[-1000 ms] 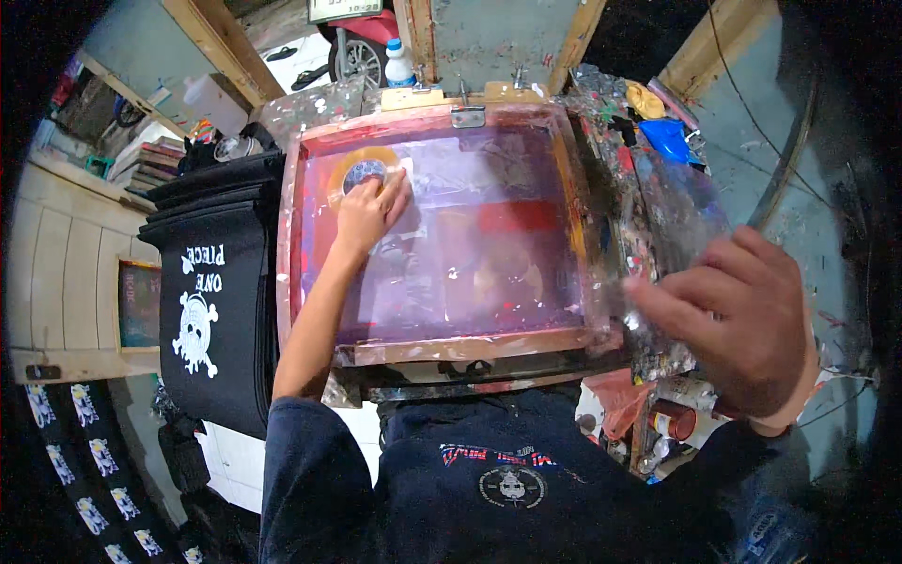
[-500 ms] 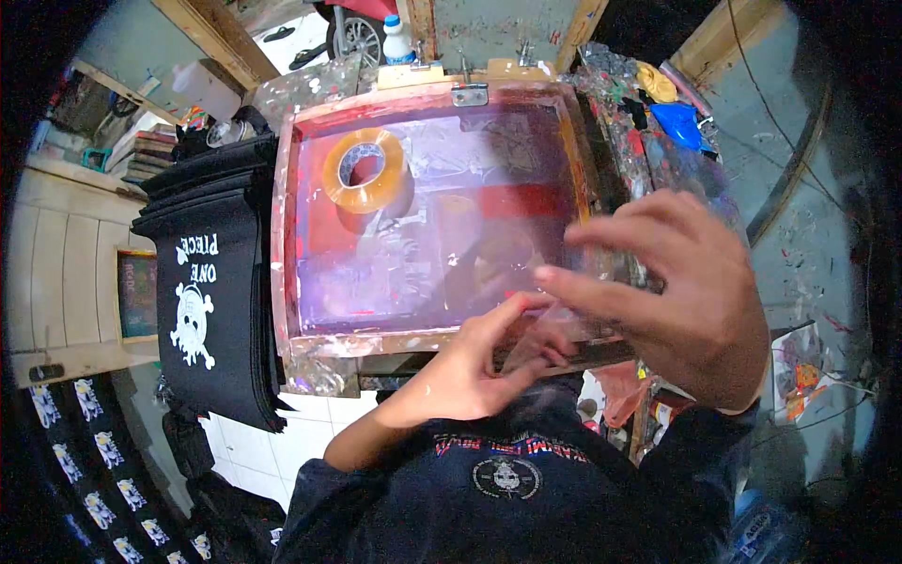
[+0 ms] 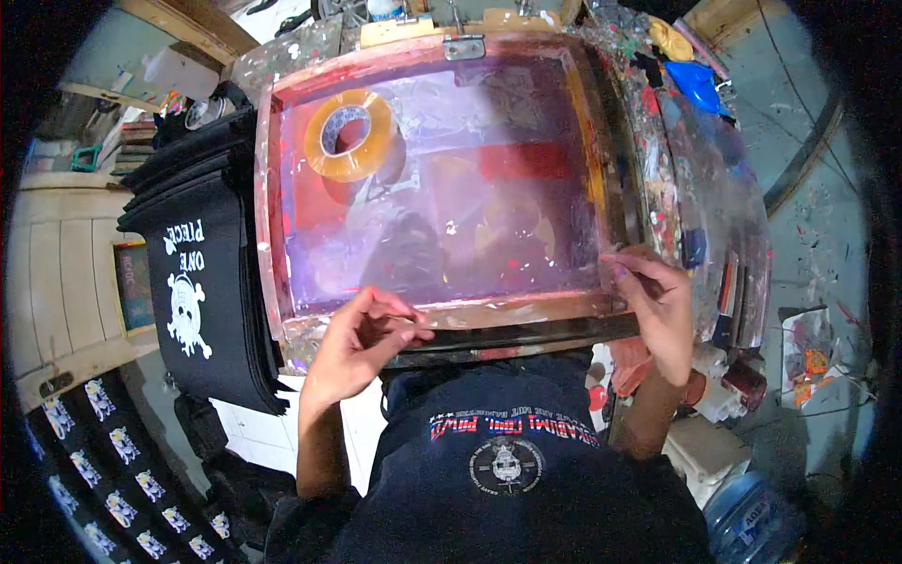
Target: The person prepares a screen printing frame by applying clear adhesive tape to the edges and gaps of the screen mesh while standing at a workstation, smoothing the tape down with their hands.
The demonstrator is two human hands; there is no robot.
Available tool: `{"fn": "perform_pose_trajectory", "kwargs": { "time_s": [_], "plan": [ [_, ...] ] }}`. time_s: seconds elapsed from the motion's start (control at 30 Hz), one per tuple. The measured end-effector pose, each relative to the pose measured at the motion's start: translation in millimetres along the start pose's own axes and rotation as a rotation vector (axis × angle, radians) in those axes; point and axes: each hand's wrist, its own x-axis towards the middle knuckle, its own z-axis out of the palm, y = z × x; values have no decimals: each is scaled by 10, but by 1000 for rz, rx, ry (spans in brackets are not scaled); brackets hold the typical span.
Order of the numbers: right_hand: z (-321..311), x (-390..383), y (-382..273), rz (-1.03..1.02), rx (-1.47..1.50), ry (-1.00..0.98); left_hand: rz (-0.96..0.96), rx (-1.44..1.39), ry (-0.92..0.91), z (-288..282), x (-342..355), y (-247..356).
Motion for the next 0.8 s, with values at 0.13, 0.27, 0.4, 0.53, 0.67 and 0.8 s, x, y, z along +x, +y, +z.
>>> {"fn": "perform_pose_trajectory", "kwargs": {
  "time_s": [0.13, 0.27, 0.4, 0.53, 0.67, 0.8],
  "plan": [
    [0, -74, 347, 142, -18, -17, -56, 100, 191, 6, 4, 40],
    [-25, -145, 576, 109, -9, -7, -25, 148, 367, 5, 33, 63],
    [-78, -140, 617, 148, 10, -27, 26, 169, 449, -49, 55, -52],
    [-116, -102, 578, 226, 76, 10, -51, 222, 467, -39, 67, -11],
    [-205, -104, 816, 200, 121, 61, -93, 279, 500, -57, 66, 29],
    [-161, -115, 713, 168, 119, 181, 125, 435, 485, -200, 48, -112]
  ]
}}
